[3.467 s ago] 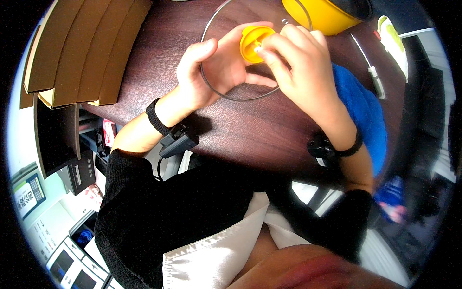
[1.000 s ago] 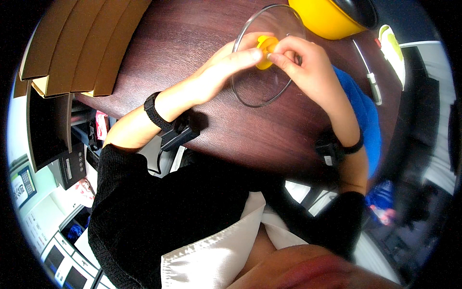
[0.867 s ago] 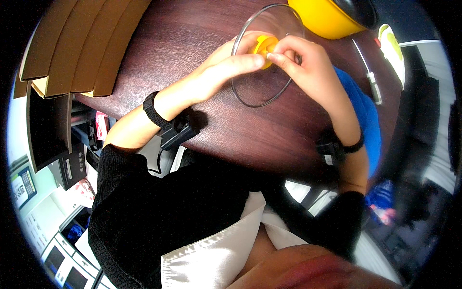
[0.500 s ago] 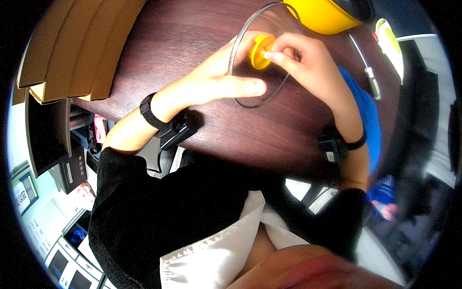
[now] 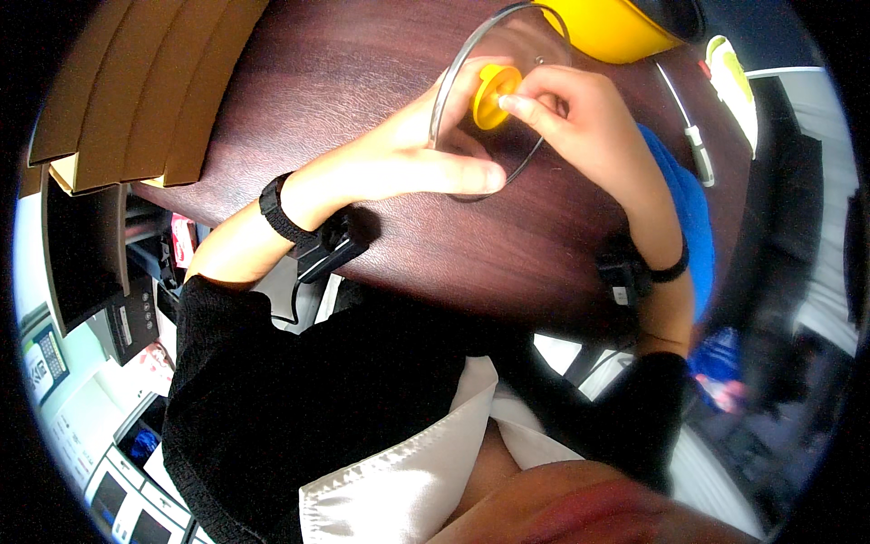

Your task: The person uses a screwdriver to loosen and remove a screw from a yellow plastic knob on a glass lid. They wipe the knob and lid with a blue cloth, then reattach the knob and tighten the screw.

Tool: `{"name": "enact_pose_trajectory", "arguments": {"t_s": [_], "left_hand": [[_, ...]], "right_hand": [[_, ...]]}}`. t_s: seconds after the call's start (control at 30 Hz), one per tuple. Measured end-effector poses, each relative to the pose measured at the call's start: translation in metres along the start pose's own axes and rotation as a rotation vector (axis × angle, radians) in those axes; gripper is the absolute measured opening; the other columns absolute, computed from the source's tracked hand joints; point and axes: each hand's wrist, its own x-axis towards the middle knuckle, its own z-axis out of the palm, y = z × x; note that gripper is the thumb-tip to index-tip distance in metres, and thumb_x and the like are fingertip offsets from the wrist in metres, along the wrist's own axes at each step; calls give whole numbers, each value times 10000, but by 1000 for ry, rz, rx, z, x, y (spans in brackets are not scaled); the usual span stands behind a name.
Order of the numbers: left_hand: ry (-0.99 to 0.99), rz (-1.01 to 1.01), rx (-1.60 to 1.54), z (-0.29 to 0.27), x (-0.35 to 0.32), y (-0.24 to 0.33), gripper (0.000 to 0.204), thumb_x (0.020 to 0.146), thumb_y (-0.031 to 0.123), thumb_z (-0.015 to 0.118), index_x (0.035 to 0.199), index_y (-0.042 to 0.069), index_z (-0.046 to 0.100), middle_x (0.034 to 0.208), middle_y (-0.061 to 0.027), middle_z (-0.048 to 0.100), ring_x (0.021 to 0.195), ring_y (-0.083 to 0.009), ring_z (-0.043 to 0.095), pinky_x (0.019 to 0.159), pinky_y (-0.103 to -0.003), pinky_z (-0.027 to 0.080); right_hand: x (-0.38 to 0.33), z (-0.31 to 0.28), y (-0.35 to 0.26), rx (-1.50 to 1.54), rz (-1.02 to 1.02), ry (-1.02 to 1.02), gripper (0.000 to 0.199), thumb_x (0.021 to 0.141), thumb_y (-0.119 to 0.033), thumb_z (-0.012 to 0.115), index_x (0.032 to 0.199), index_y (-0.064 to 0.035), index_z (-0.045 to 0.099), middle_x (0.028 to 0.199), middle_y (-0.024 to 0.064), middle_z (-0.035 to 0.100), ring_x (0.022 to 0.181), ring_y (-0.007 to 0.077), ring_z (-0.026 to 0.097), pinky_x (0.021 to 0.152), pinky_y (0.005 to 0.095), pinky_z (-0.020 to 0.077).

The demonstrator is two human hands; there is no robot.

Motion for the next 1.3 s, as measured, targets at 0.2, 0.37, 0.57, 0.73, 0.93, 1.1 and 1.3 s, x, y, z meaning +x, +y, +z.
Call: {"name": "enact_pose_trajectory", "arguments": {"t_s": [0.2, 0.37, 0.57, 0.73, 0.93, 1.1, 1.3], "left_hand": [[-20, -17, 46, -2, 3, 10, 985, 748, 420, 721, 1466, 20, 178, 1436, -119, 301, 1298, -227, 343, 926, -369, 446], [-5, -36, 98, -4, 2, 7, 899, 781, 365, 704, 1445, 0, 220, 1383, -118, 360, 1234, -213, 412, 889, -326, 466], [15, -82, -21, 0, 2, 4, 852, 799, 315, 688, 1445, 14, 221, 1386, -122, 366, 1238, -214, 412, 908, -345, 475], [15, -20, -68, 2, 1, 0, 836, 785, 235, 655, 1455, 32, 199, 1417, -130, 334, 1294, -231, 359, 968, -400, 451], [25, -53, -266, 4, 3, -3, 859, 664, 77, 519, 1456, 31, 190, 1439, -135, 313, 1345, -239, 314, 1070, -451, 359], [17, -59, -258, 4, 4, -3, 860, 657, 111, 519, 1448, 18, 195, 1435, -140, 324, 1357, -237, 310, 1108, -458, 306], [42, -170, -453, 3, 7, -9, 849, 644, 175, 506, 1422, -15, 222, 1424, -176, 337, 1348, -261, 328, 1124, -464, 283]], "right_hand": [[0, 3, 6, 34, -36, 8, 205, 860, -227, 634, 835, -25, 660, 596, 137, 544, 505, 233, 527, 499, 362, 386], [-2, 3, 7, 64, 27, -82, 220, 885, -233, 607, 859, -28, 683, 662, 146, 618, 559, 223, 583, 532, 346, 427], [-1, 2, 0, 179, 126, -150, 244, 903, -238, 581, 869, -27, 697, 767, 98, 701, 645, 180, 651, 605, 303, 484], [-1, 5, 7, 147, 128, -127, 243, 895, -246, 590, 870, -25, 686, 637, 127, 617, 531, 172, 570, 512, 331, 424], [-2, 7, 11, 149, 128, -101, 253, 886, -260, 596, 846, -23, 675, 559, 136, 532, 457, 176, 489, 464, 344, 372], [-2, 3, 5, 56, 102, -108, 255, 888, -255, 591, 817, -22, 666, 552, 134, 526, 454, 190, 491, 465, 346, 374], [-1, 3, 12, 53, 68, -118, 255, 890, -245, 591, 792, -17, 652, 540, 132, 513, 449, 190, 482, 459, 349, 362]]}}
